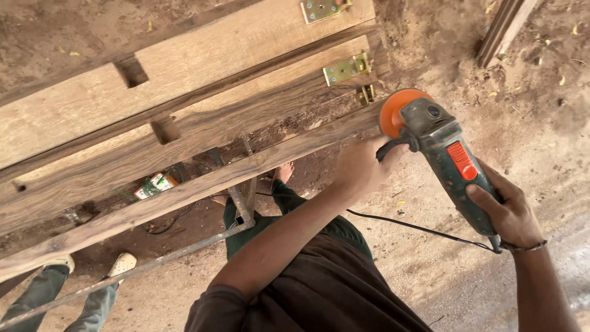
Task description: The worker is using an angle grinder with a sanding disc to smooth the surface and edges of long wooden planks.
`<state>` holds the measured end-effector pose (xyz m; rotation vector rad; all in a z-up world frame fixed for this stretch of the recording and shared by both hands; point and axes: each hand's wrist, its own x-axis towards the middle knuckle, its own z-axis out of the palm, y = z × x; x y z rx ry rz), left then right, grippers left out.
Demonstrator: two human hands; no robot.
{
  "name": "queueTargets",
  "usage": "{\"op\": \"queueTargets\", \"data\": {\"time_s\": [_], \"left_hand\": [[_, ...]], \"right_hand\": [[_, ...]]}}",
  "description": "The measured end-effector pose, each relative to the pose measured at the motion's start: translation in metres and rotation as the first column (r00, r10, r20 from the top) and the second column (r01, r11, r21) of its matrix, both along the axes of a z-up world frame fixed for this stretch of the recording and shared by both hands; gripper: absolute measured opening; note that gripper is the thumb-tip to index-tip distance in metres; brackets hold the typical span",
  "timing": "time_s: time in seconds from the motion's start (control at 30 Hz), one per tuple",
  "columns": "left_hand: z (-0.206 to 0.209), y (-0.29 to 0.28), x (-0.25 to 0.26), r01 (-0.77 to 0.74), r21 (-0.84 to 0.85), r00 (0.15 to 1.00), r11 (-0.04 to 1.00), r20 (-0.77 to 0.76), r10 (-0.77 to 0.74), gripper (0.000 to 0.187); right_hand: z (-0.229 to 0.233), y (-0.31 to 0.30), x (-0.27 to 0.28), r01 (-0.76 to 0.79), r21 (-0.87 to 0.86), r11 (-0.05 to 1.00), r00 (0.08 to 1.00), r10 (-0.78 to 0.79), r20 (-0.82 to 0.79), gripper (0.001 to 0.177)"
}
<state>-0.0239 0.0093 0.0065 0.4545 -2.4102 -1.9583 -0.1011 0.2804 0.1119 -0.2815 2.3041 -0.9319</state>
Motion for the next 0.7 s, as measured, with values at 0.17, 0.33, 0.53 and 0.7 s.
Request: {"op": "queueTargets", "data": {"time_s": [0.17,0.33,0.53,0.7], "left_hand": [[-0.007,0.016,-0.018,0.076,0.065,0.997,0.995,-0.006,-0.076,0.039],[0.016,-0.014,0.021,0.015,0.101,1.0,0.995,0.025,-0.018,0.032],[0.033,-0.046,0.096,-0.238,-0.027,0.971,0.971,-0.043,0.237,0.022],[0.033,-0.028,0.073,-0.241,0.047,0.97,0.97,-0.015,0.241,0.023]], "right_hand": [[-0.007,0.017,-0.004,0.137,0.089,0.987,0.99,-0.14,0.025,0.067],[-0.016,-0.006,0.016,0.061,-0.117,0.991,0.994,-0.05,0.093,0.067],[-0.024,-0.043,0.05,-0.116,-0.175,0.978,0.987,0.133,0.089,0.068],[-0.026,-0.023,0.038,-0.189,-0.223,0.956,0.969,0.219,0.118,0.065]]}}
